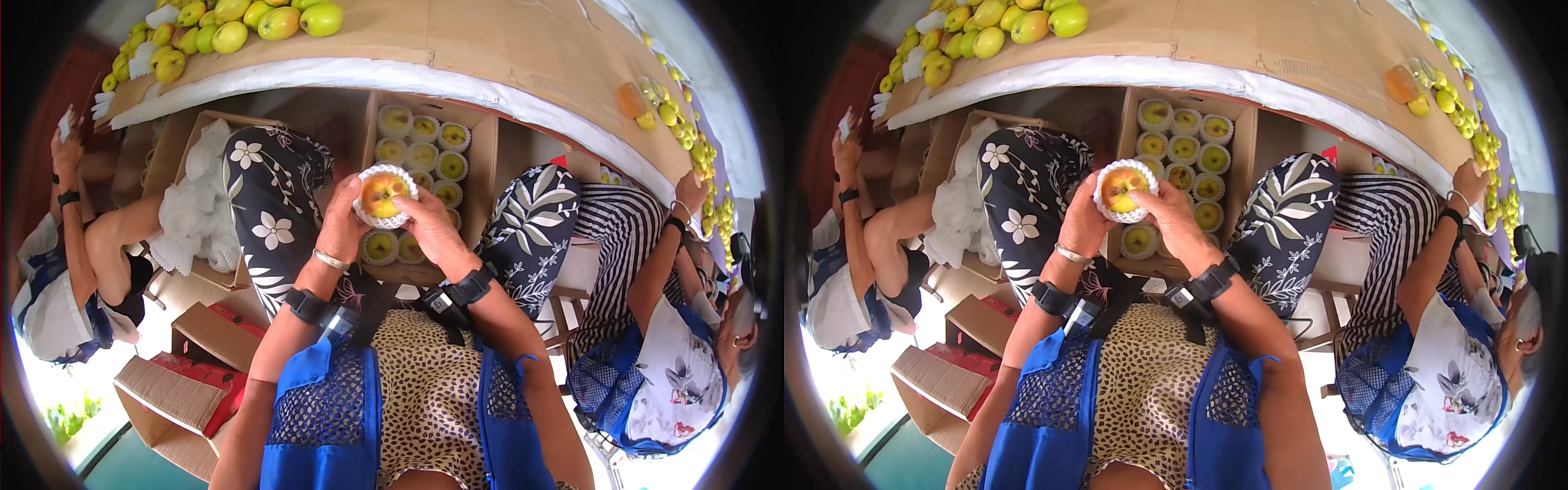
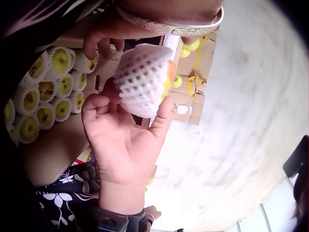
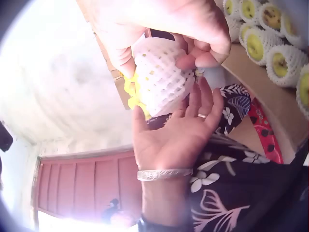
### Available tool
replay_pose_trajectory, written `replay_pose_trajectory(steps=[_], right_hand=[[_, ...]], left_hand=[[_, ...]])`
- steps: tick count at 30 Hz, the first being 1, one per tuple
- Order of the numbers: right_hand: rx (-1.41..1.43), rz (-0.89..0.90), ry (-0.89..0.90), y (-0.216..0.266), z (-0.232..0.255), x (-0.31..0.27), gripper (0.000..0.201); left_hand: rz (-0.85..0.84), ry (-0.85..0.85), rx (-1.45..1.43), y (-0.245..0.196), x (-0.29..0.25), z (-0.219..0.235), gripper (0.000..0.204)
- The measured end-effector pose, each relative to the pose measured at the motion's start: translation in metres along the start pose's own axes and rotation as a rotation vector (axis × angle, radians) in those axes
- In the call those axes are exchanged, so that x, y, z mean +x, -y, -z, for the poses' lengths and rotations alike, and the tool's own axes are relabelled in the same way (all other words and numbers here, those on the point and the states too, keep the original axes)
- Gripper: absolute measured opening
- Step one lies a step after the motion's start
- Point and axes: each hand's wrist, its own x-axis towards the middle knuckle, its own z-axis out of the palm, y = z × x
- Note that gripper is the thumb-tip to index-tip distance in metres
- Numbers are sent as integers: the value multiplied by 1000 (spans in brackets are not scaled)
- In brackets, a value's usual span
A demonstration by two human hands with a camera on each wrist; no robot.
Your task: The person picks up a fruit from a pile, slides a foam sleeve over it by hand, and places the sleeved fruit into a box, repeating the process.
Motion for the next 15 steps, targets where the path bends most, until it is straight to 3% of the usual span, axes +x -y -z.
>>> replay_pose_trajectory(steps=[4, 8, 12, 15], right_hand=[[-119, -19, 76, 7, 2, -2, 36], [-217, -25, 148, 23, 3, -1, 39], [-294, -33, 92, 23, -2, -2, 48], [-322, 25, -17, 26, -5, -4, 50]], left_hand=[[81, 69, -49, 0, 3, 8, 46], [92, 128, 82, -5, -9, -2, 47], [136, 148, -82, -1, -5, 3, 49], [22, 161, -111, 6, 0, 10, 44]])
